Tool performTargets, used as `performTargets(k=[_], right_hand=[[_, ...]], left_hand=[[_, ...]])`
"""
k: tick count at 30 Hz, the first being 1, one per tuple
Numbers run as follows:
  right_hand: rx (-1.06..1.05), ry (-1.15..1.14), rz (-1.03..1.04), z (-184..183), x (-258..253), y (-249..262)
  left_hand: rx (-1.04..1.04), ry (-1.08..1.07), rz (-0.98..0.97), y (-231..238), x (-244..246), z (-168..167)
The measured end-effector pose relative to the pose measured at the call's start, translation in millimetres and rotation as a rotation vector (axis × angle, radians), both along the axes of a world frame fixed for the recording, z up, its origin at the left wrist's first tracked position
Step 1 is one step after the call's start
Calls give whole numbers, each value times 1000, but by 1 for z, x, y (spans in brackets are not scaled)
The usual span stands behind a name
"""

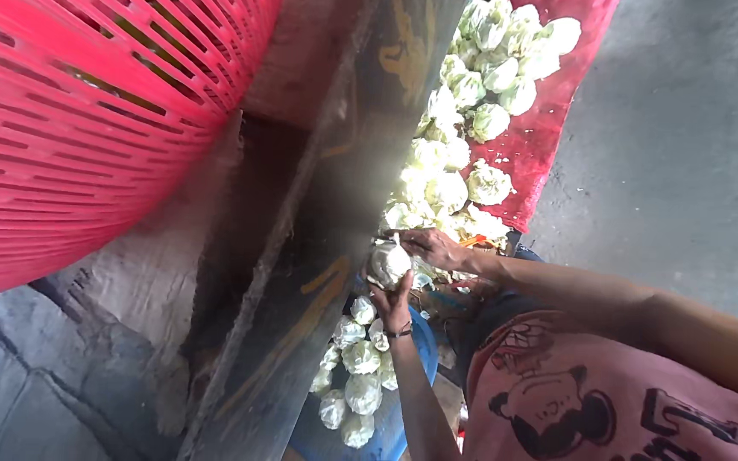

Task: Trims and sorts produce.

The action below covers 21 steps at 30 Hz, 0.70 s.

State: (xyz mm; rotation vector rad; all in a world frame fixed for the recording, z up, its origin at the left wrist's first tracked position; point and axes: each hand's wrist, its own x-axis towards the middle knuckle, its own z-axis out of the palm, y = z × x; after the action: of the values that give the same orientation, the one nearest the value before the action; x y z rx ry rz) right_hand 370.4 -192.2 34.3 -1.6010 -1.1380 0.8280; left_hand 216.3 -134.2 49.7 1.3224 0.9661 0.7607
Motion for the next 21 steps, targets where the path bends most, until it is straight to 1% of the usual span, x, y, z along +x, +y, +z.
performTargets(k=[1,3,4,5,6,8,10,12,14,15,16,18,20,21], right_hand=[[-8,52,-10,-3,6,5],[-138,284,-27,2,17,13],[-236,427,-48,13,21,15],[-335,502,-71,29,26,13],[-444,483,-90,50,30,10],[-598,312,-78,86,34,4],[-664,177,-58,96,34,4],[-686,-11,-39,76,34,9],[-696,-245,56,27,41,22],[-646,-275,76,7,43,26],[-556,-211,68,-5,44,27],[-385,100,-3,-14,39,25],[-326,498,-59,-10,23,17],[-318,640,-70,-7,18,14]], left_hand=[[-23,-9,11,-4,1,-3],[-183,-92,84,-8,3,-6],[-275,-133,109,-6,4,-7],[-383,-176,115,-2,4,-7],[-495,-228,113,3,4,-6],[-698,-361,65,17,0,-9],[-866,-479,-20,29,-6,-21],[-1003,-547,-57,33,-5,-32],[-1087,-652,-97,32,-2,-40],[-1115,-705,-86,30,-1,-41],[-1128,-738,-56,29,1,-43],[-1101,-690,37,26,3,-44],[-1011,-560,151,20,1,-44],[-941,-490,193,18,0,-44]])
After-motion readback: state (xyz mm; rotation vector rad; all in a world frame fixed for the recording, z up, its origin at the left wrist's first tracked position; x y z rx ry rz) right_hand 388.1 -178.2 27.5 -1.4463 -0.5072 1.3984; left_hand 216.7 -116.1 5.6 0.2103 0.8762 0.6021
